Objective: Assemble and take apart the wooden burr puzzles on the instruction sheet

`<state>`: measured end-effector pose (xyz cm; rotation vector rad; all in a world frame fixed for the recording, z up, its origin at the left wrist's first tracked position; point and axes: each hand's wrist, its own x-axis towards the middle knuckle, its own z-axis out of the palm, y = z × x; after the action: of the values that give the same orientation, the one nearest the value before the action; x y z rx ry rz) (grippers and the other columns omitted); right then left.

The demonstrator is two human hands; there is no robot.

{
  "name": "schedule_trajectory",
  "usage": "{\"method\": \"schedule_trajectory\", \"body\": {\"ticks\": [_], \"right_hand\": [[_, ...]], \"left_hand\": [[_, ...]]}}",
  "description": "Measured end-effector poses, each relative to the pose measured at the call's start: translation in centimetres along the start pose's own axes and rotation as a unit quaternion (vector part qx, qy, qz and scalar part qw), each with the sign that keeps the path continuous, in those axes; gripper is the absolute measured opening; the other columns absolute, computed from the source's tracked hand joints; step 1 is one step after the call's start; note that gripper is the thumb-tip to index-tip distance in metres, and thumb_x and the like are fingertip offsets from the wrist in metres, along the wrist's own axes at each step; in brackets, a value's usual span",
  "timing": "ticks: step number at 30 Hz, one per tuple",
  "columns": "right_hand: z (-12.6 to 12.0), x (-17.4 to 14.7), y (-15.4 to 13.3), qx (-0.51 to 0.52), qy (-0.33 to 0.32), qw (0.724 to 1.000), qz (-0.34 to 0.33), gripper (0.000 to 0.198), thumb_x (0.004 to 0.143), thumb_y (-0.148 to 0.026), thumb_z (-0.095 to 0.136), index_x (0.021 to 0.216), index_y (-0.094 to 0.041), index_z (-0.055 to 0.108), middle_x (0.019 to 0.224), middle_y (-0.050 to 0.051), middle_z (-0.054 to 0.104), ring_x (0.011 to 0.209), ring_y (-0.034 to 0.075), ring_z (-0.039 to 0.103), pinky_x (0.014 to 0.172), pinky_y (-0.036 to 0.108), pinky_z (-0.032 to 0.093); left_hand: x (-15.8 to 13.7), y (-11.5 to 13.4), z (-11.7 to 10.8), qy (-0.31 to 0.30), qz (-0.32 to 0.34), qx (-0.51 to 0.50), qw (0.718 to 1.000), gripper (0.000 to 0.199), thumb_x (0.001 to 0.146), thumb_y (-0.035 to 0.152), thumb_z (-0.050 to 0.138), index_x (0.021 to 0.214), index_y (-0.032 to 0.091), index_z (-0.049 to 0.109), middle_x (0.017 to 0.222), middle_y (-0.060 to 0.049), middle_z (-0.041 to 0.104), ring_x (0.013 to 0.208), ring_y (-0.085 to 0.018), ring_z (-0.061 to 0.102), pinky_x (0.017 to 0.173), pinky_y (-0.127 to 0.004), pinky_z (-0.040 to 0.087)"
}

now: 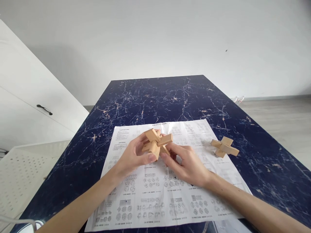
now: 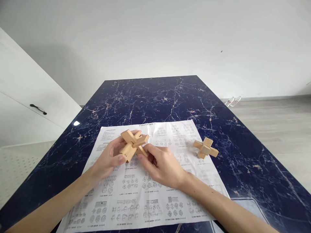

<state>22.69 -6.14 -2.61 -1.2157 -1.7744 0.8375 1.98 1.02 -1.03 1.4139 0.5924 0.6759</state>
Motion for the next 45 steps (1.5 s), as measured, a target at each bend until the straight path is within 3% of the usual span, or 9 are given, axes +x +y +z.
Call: {"method": "schedule_trajectory", "body": {"ticks": [13, 23, 33, 40, 45], "right_hand": [[0.03, 0.04, -0.06, -0.01, 0.007, 1.0, -0.006, 0.027, 0.103, -0.033, 0.052, 0.078, -0.024, 0.044, 0.063, -0.004, 0.048, 0.054, 0.012, 0.042, 0.051, 0.027, 0.034], [-0.05, 0.04, -0.08, -0.01, 0.001, 1.0, -0.001, 0.03, 0.103, -0.035, 0.053, 0.076, -0.024, 0.043, 0.062, -0.003, 0.051, 0.053, 0.012, 0.043, 0.052, 0.028, 0.034], [0.1, 0.0, -0.03, -0.027, 0.02, 0.999, 0.011, 0.029, 0.103, -0.033, 0.051, 0.076, -0.024, 0.046, 0.062, -0.002, 0.054, 0.053, 0.013, 0.045, 0.051, 0.028, 0.034], [-0.08, -0.02, -0.04, -0.004, 0.003, 1.0, 0.019, 0.03, 0.106, -0.034, 0.05, 0.079, -0.021, 0.056, 0.068, 0.001, 0.064, 0.058, 0.014, 0.052, 0.054, 0.029, 0.035], [-0.2, 0.34, 0.34, -0.002, -0.017, 0.999, 0.039, 0.028, 0.105, -0.037, 0.051, 0.083, -0.021, 0.059, 0.066, 0.0, 0.061, 0.055, 0.014, 0.05, 0.054, 0.029, 0.036]], "left_hand": [[0.06, -0.01, 0.25, -0.002, 0.015, 0.003, 1.0, 0.079, 0.078, 0.062, 0.087, 0.145, 0.028, 0.063, 0.14, -0.013, 0.07, 0.125, -0.036, 0.067, 0.115, -0.055, 0.047], [-0.16, -0.08, -0.03, 0.009, 0.012, 0.002, 1.0, 0.081, 0.078, 0.065, 0.087, 0.146, 0.03, 0.062, 0.144, -0.011, 0.068, 0.132, -0.038, 0.062, 0.111, -0.051, 0.049], [0.06, 0.3, 0.17, 0.011, 0.044, 0.042, 0.998, 0.079, 0.077, 0.054, 0.091, 0.145, 0.027, 0.061, 0.14, -0.013, 0.068, 0.124, -0.035, 0.068, 0.106, -0.049, 0.056], [-0.05, 0.12, 0.12, 0.015, 0.058, 0.05, 0.997, 0.077, 0.078, 0.05, 0.091, 0.144, 0.028, 0.06, 0.143, -0.013, 0.067, 0.128, -0.035, 0.066, 0.106, -0.048, 0.056], [-0.46, 0.24, 0.3, 0.037, 0.071, 0.077, 0.994, 0.082, 0.071, 0.04, 0.097, 0.144, 0.03, 0.06, 0.144, -0.011, 0.065, 0.133, -0.037, 0.062, 0.114, -0.051, 0.049]]}}
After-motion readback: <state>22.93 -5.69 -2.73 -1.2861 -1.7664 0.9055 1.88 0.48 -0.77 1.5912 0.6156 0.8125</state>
